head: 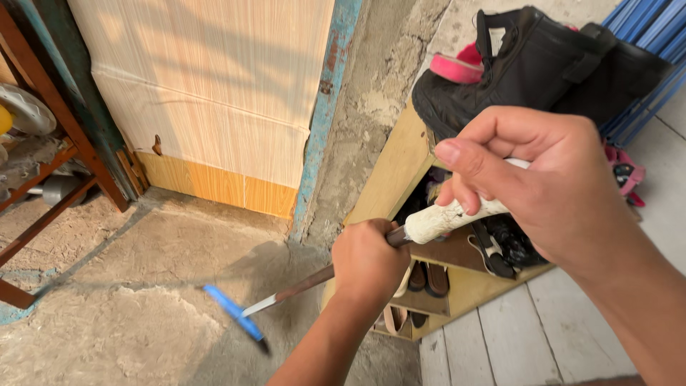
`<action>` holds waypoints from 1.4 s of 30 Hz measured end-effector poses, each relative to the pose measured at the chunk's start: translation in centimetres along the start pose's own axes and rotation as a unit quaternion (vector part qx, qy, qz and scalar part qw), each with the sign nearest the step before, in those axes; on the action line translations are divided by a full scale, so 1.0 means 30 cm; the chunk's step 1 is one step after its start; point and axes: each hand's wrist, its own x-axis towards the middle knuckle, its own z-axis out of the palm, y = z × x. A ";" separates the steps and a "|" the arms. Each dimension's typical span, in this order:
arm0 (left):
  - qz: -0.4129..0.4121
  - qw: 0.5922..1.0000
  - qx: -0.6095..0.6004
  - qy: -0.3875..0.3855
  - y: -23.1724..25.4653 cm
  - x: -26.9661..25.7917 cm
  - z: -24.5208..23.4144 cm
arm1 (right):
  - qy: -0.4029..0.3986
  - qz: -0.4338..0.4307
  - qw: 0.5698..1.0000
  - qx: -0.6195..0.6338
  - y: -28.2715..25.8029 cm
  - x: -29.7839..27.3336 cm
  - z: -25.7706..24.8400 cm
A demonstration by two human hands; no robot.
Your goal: The person picks up slippers from a rug, shakes the rug over a balcony, and then wraps a white material around the handle of a cleaning tool by hand.
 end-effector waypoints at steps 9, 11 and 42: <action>0.034 0.994 -0.001 -0.102 -0.278 0.302 0.246 | -0.086 -0.093 0.987 -0.095 0.410 0.124 0.236; -0.056 0.990 0.014 -0.125 -0.308 0.277 0.237 | -0.088 -0.059 0.993 -0.052 0.469 0.121 0.262; -0.290 0.952 0.075 0.070 -0.338 0.072 0.137 | -0.188 0.061 0.966 0.166 0.520 0.260 0.322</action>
